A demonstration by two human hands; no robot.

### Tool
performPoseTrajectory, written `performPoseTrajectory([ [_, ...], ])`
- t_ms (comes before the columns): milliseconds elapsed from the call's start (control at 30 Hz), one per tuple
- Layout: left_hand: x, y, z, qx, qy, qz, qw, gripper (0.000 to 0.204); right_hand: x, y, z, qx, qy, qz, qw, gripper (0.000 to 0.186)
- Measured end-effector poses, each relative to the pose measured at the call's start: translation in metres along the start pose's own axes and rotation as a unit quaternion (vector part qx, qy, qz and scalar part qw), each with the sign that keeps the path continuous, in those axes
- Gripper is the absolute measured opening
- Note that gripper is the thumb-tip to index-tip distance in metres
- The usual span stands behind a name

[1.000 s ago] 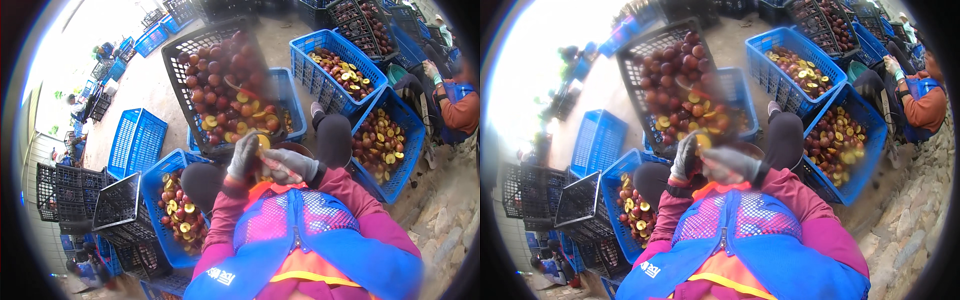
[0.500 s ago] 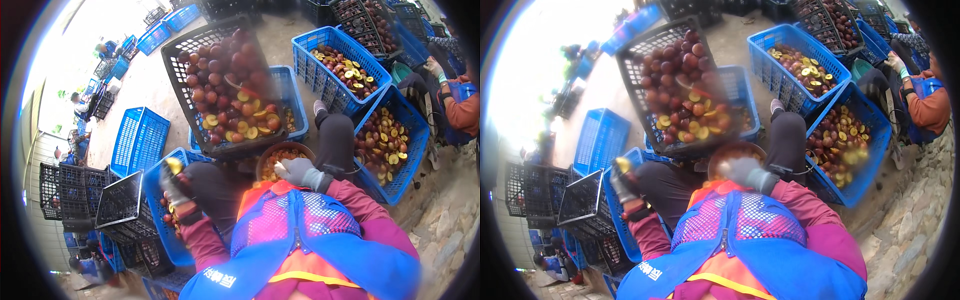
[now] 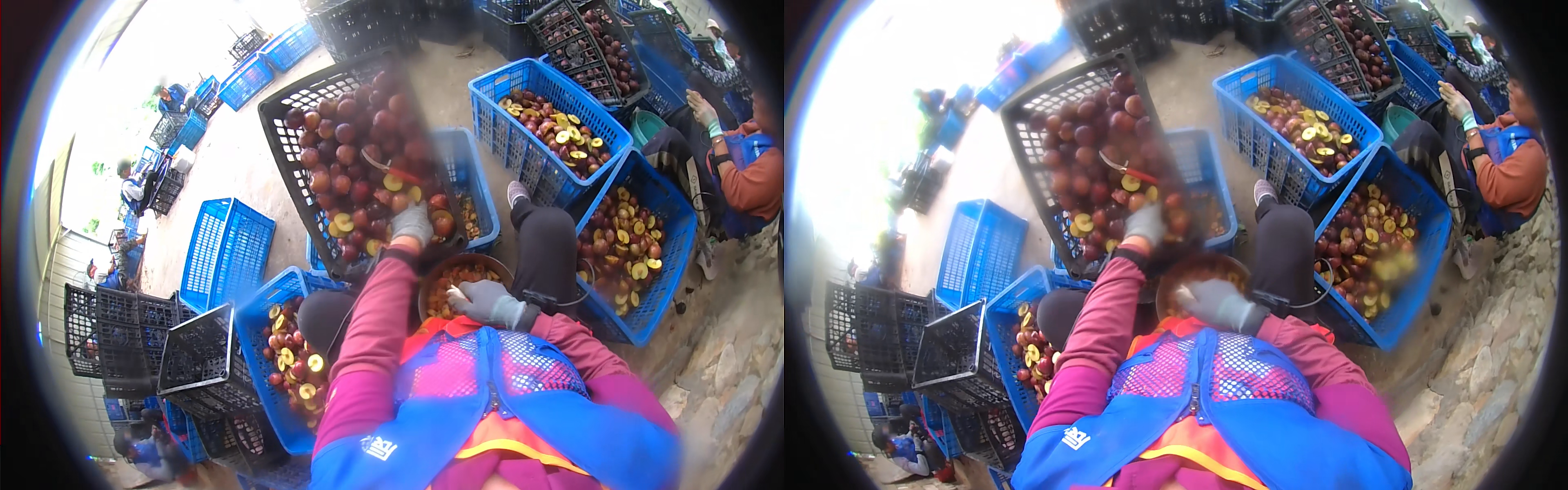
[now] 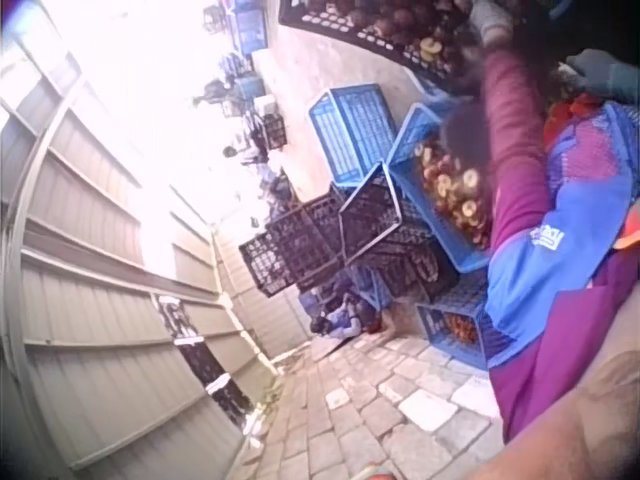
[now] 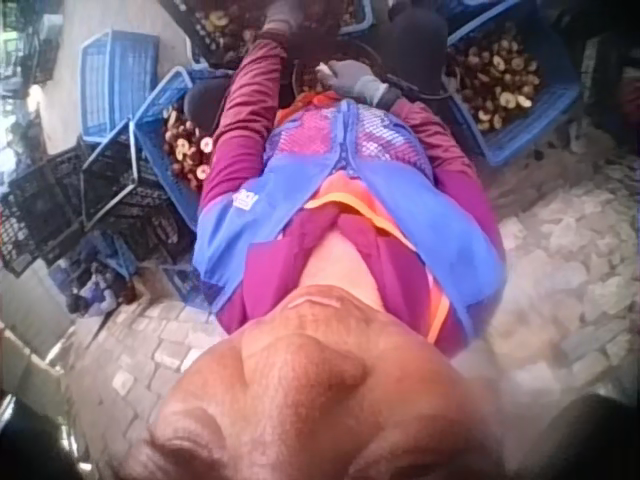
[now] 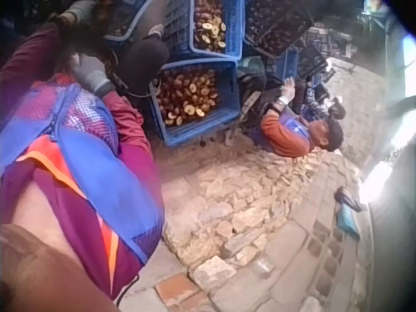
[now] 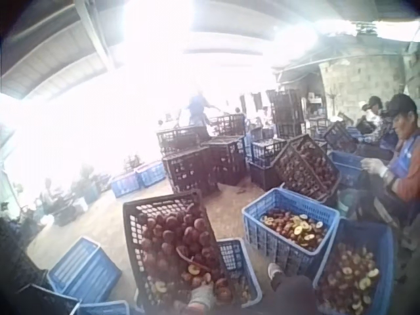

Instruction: The recorder is cutting plums into slices and placing them into a bowl.

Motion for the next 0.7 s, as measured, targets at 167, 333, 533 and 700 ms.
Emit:
performPoseTrajectory([
  [167,-0.032,-0.029,-0.010,0.151,-0.016,0.236,0.960,0.042,0.020,0.009,-0.004,0.146,0.041,-0.153,0.977,0.043],
  [333,-0.006,0.039,0.121,0.006,-0.121,0.696,0.708,0.056,-0.009,0.053,-0.022,0.140,-0.034,-0.400,0.905,0.032],
  [533,0.016,0.071,0.196,-0.005,-0.106,0.836,0.538,0.067,-0.038,0.037,-0.038,0.162,0.047,-0.099,0.981,0.037],
  [700,0.018,0.065,0.206,0.239,-0.214,0.634,0.703,0.044,-0.056,0.039,-0.028,0.148,0.043,-0.026,0.988,0.041],
])
Point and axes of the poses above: each hand's wrist, its own z-axis away from the middle knuckle, its own y-axis out of the back of the hand, x = y × z, the point moved 3 cm from there along -z, towards the middle knuckle
